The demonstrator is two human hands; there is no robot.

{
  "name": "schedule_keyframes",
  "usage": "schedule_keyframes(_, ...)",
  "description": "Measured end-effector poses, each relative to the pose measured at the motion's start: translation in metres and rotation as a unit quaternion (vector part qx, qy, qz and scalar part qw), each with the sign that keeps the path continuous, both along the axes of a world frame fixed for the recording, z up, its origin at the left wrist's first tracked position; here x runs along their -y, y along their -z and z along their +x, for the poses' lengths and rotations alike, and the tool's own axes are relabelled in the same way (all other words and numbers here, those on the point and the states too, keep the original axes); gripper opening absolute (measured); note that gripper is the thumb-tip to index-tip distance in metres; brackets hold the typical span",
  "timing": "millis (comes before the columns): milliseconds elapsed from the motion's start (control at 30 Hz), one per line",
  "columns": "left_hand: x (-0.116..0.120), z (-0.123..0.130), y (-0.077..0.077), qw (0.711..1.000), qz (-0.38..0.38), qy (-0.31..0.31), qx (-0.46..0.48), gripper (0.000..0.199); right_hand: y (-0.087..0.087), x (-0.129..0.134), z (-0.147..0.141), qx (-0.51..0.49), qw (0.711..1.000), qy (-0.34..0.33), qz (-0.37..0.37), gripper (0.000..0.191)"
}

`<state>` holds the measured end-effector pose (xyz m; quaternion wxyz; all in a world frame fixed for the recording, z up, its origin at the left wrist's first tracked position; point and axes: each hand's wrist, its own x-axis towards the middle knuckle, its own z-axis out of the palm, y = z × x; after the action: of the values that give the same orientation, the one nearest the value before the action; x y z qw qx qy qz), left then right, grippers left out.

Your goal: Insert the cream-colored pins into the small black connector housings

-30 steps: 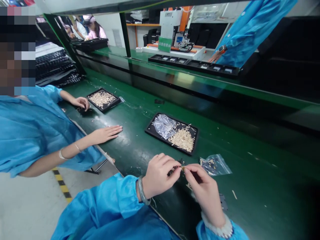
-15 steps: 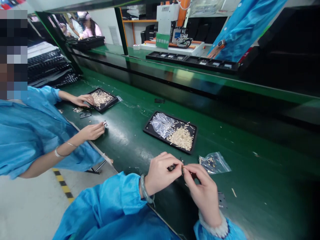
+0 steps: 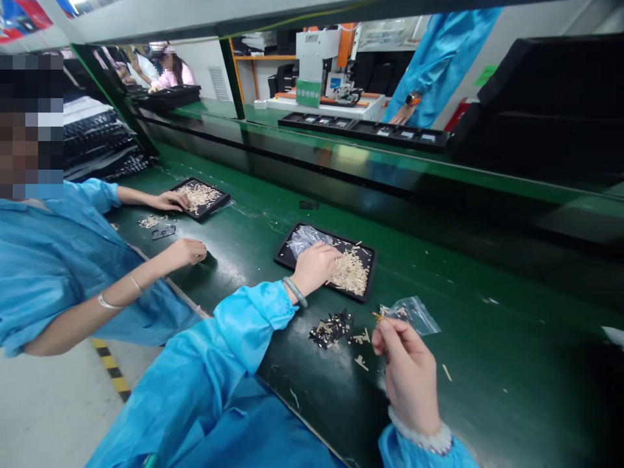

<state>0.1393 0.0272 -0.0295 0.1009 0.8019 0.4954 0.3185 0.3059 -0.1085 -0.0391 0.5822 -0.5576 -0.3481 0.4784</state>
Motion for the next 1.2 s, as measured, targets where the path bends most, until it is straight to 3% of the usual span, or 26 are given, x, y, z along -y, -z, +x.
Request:
schedule_keyframes(133, 0.03, 0.006, -0.003, 0.999, 0.003, -0.019, 0.04, 0.024, 0.002, -0.001, -0.002, -0.022, 1.0, 0.002, -0.001, 0.021)
schedule_keyframes(233, 0.064, 0.015, -0.002, 0.99, -0.055, 0.004, 0.13, 0.013, 0.001, -0.001, -0.005, -0.056, 0.998, -0.001, 0.005, 0.02)
schedule_keyframes(333, 0.077, 0.02, 0.004, 0.986, -0.066, 0.01, 0.156, 0.016, -0.001, 0.0, -0.009, -0.08, 0.997, -0.002, 0.011, 0.02)
schedule_keyframes(467, 0.059, 0.015, 0.012, 0.991, -0.011, 0.0, 0.131, 0.014, -0.003, 0.0, -0.006, -0.088, 0.996, 0.021, 0.012, 0.022)
schedule_keyframes(667, 0.041, 0.011, 0.015, 0.996, 0.025, 0.036, 0.083, 0.028, -0.002, -0.003, 0.003, -0.12, 0.99, 0.069, 0.021, 0.025)
schedule_keyframes(833, 0.038, 0.011, 0.018, 0.999, 0.02, 0.0, 0.045, 0.02, 0.002, -0.001, 0.0, -0.125, 0.99, 0.057, 0.009, 0.025)
schedule_keyframes(1000, 0.028, 0.004, 0.023, 0.999, 0.023, -0.02, 0.026, 0.024, 0.001, -0.001, -0.005, -0.128, 0.99, 0.052, 0.005, 0.026)
schedule_keyframes(1200, 0.029, 0.012, 0.015, 0.995, 0.05, -0.062, -0.054, 0.02, 0.01, 0.001, 0.004, -0.099, 0.991, 0.073, -0.043, 0.037)
